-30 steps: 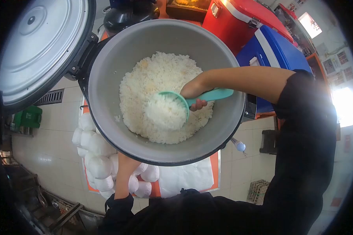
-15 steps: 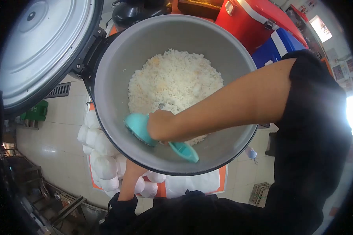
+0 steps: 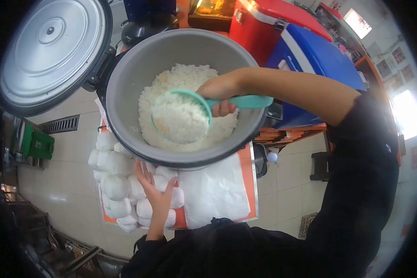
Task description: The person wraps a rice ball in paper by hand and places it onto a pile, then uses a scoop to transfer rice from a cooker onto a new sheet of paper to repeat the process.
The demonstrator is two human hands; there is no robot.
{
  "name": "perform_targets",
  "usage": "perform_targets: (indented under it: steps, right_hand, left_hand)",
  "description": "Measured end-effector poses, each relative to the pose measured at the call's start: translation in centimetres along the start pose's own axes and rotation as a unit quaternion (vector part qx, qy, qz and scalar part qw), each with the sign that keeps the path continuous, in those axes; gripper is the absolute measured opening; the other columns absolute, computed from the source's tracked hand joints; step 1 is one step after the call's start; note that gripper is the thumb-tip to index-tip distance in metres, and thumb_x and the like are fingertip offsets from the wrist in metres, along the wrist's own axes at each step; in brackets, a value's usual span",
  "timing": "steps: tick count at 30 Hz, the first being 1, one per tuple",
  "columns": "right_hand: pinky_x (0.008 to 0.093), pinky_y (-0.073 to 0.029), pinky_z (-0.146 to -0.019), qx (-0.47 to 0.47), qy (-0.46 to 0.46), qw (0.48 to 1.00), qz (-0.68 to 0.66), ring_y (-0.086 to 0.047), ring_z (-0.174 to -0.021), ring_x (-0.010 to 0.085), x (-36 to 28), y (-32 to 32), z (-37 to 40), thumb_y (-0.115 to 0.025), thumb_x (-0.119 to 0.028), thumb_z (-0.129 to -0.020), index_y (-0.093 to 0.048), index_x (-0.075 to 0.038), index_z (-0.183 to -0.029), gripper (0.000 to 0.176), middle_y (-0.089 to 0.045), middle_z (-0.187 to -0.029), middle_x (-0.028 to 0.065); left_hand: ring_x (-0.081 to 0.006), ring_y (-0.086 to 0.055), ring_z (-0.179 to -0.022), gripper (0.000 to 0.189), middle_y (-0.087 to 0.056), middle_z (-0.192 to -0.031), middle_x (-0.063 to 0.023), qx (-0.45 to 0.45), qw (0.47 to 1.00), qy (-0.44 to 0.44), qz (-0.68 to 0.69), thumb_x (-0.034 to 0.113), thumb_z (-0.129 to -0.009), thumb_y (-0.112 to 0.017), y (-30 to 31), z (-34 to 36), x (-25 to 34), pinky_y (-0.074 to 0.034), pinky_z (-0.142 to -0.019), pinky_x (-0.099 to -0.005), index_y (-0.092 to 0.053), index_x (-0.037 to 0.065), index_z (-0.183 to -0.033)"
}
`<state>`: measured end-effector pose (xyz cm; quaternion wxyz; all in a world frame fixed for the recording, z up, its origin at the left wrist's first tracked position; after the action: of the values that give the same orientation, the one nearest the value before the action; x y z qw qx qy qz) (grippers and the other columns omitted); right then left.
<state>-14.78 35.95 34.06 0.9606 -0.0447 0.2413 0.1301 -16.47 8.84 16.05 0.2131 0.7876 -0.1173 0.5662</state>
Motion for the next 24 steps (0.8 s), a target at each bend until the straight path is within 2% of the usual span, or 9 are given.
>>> perform_targets:
  steps: [5,9,11,13,16,19,20,22,24]
  right_hand:
    - [0.0184,-0.025,-0.035,0.241,0.099,0.965,-0.038,-0.029,-0.04,0.0025,4.1,-7.6,9.4,-0.035,-0.036,-0.09,-0.051,-0.009,-0.079,0.033,-0.034,-0.054,-0.004]
    - [0.0215,-0.027,-0.035,0.23,0.143,0.942,-0.2,-0.031,-0.041,0.0059,13.0,-14.7,6.2,-0.029,-0.037,-0.092,-0.05,-0.008,-0.083,0.036,-0.035,-0.055,-0.0019]
    - [0.0221,-0.025,-0.036,0.181,0.148,0.921,-0.311,-0.03,-0.041,0.0062,18.7,-17.8,0.6,-0.027,-0.037,-0.093,-0.046,-0.009,-0.079,0.036,-0.034,-0.055,-0.0016]
    - [0.0225,-0.023,-0.036,0.123,0.124,0.889,-0.423,-0.028,-0.041,0.0066,24.7,-18.8,-6.8,-0.026,-0.041,-0.094,-0.042,-0.01,-0.076,0.039,-0.032,-0.054,-0.002]
    - [0.023,-0.025,-0.037,0.164,0.103,0.877,-0.44,-0.031,-0.042,0.0076,29.4,-18.8,-14.4,-0.026,-0.044,-0.095,-0.044,-0.01,-0.08,0.042,-0.034,-0.055,-0.0012]
    - [0.0289,-0.03,-0.036,0.227,0.101,0.903,-0.351,-0.041,-0.041,0.0153,31.6,-18.1,-18.5,-0.026,-0.045,-0.094,-0.047,-0.006,-0.085,0.045,-0.041,-0.054,0.0053]
    - [0.0328,-0.035,-0.038,0.364,0.165,0.894,-0.203,-0.047,-0.044,0.0212,32.2,-17.3,-19.8,-0.027,-0.044,-0.095,-0.048,-0.004,-0.087,0.045,-0.045,-0.055,0.0099]
    - [0.0405,-0.044,-0.051,0.562,0.245,0.787,0.062,-0.058,-0.06,0.0345,31.4,-16.6,-19.1,-0.034,-0.037,-0.094,-0.046,0.001,-0.093,0.04,-0.052,-0.06,0.0198]
    - [0.0404,-0.045,-0.052,0.562,0.198,0.79,0.141,-0.058,-0.063,0.0343,29.7,-18.1,-17.0,-0.04,-0.035,-0.092,-0.045,0.0,-0.094,0.035,-0.053,-0.063,0.019]
  left_hand:
    - [-0.0307,-0.049,-0.111,0.05,-0.05,-0.12,-0.0169,-0.192,0.978,-0.037,-0.078,0.01,-0.075,-0.066,0.0,8.8,-1.6,-0.04,-0.092,-0.0372,-0.045,0.0,-0.12]
    - [-0.0276,-0.052,-0.105,0.038,-0.056,-0.112,-0.0123,-0.296,0.939,-0.069,-0.162,0.012,-0.078,-0.062,-2.4,14.9,-5.3,-0.042,-0.089,-0.0337,-0.052,0.004,-0.114]
    - [-0.0286,-0.045,-0.117,0.054,-0.048,-0.125,-0.0156,-0.333,0.924,-0.031,-0.184,0.027,-0.077,-0.064,-3.0,17.3,-6.9,-0.038,-0.094,-0.0411,-0.045,0.005,-0.123]
    - [-0.0312,-0.028,-0.129,0.079,-0.03,-0.139,-0.0188,-0.31,0.854,-0.076,-0.412,0.044,-0.074,-0.062,-3.5,18.7,-6.6,-0.027,-0.1,-0.051,-0.031,0.004,-0.134]
    - [-0.0333,-0.014,-0.135,0.098,-0.015,-0.145,-0.0204,-0.299,0.867,-0.077,-0.39,0.056,-0.069,-0.06,-3.8,20.3,-8.7,-0.017,-0.102,-0.0572,-0.017,0.001,-0.139]
    - [-0.0338,-0.016,-0.134,0.105,-0.016,-0.144,-0.0215,-0.281,0.884,-0.055,-0.37,0.057,-0.066,-0.062,-3.9,20.3,-8.6,-0.017,-0.102,-0.0555,-0.017,-0.003,-0.138]
    - [-0.0338,-0.016,-0.134,0.105,-0.016,-0.144,-0.0215,-0.283,0.883,-0.052,-0.372,0.057,-0.066,-0.062,-3.9,20.4,-8.5,-0.017,-0.102,-0.0555,-0.017,-0.003,-0.138]
    - [-0.0329,-0.017,-0.134,0.113,-0.017,-0.144,-0.0218,-0.227,0.894,-0.003,-0.385,0.06,-0.06,-0.066,-3.9,20.3,-7.8,-0.018,-0.103,-0.0546,-0.015,-0.004,-0.138]
    - [-0.0327,-0.017,-0.134,0.116,-0.017,-0.144,-0.0216,-0.221,0.895,0.0,-0.387,0.061,-0.057,-0.067,-4.0,20.3,-8.0,-0.018,-0.103,-0.0538,-0.015,-0.004,-0.138]
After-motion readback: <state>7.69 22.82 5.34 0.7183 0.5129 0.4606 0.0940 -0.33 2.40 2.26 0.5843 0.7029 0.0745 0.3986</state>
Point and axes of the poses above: each hand's wrist, its own z-axis away from the middle knuckle, its own y-axis out of the back of the hand, x = y × z, the point moved 1 cm from there along -z, towards the middle knuckle
